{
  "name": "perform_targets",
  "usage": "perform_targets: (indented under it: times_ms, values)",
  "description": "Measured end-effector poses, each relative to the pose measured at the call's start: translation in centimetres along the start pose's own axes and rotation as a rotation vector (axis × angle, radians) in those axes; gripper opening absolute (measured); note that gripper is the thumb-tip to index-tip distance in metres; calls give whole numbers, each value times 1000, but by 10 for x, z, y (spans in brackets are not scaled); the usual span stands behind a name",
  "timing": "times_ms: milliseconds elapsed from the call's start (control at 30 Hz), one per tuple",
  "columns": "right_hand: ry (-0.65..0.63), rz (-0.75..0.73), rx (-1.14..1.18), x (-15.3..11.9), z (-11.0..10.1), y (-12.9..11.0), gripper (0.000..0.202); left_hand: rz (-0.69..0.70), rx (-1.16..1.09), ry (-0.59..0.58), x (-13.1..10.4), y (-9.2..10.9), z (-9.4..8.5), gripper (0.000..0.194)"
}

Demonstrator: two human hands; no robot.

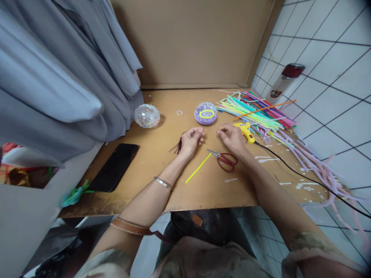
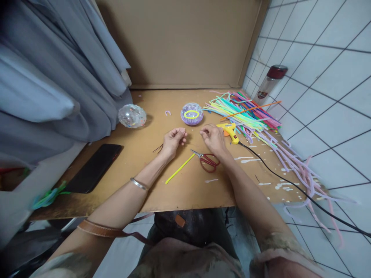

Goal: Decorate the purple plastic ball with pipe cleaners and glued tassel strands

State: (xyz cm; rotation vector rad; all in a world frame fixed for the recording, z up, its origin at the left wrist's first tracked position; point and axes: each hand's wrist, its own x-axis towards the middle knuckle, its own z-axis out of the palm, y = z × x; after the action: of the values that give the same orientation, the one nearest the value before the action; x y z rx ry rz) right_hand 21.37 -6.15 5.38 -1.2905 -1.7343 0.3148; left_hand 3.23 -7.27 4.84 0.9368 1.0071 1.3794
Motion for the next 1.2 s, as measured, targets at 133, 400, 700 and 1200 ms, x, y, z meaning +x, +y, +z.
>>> perform_targets:
  times_ms: [133,400,700,1200]
  values:
    - [31,-24,196,1,2,-2,15,-11,6,-38,-2,-1,1,26]
    - [-57,4,403,-5,8,-19,15,-26,7,-110,-8,1,5,23]
    - [-54,-33,378,-8,9,-23,9,-36,-2,-177,-14,0,10,22]
    - [-63,61,452,-3,9,-17,21,-38,-46,-96,-11,1,9,29]
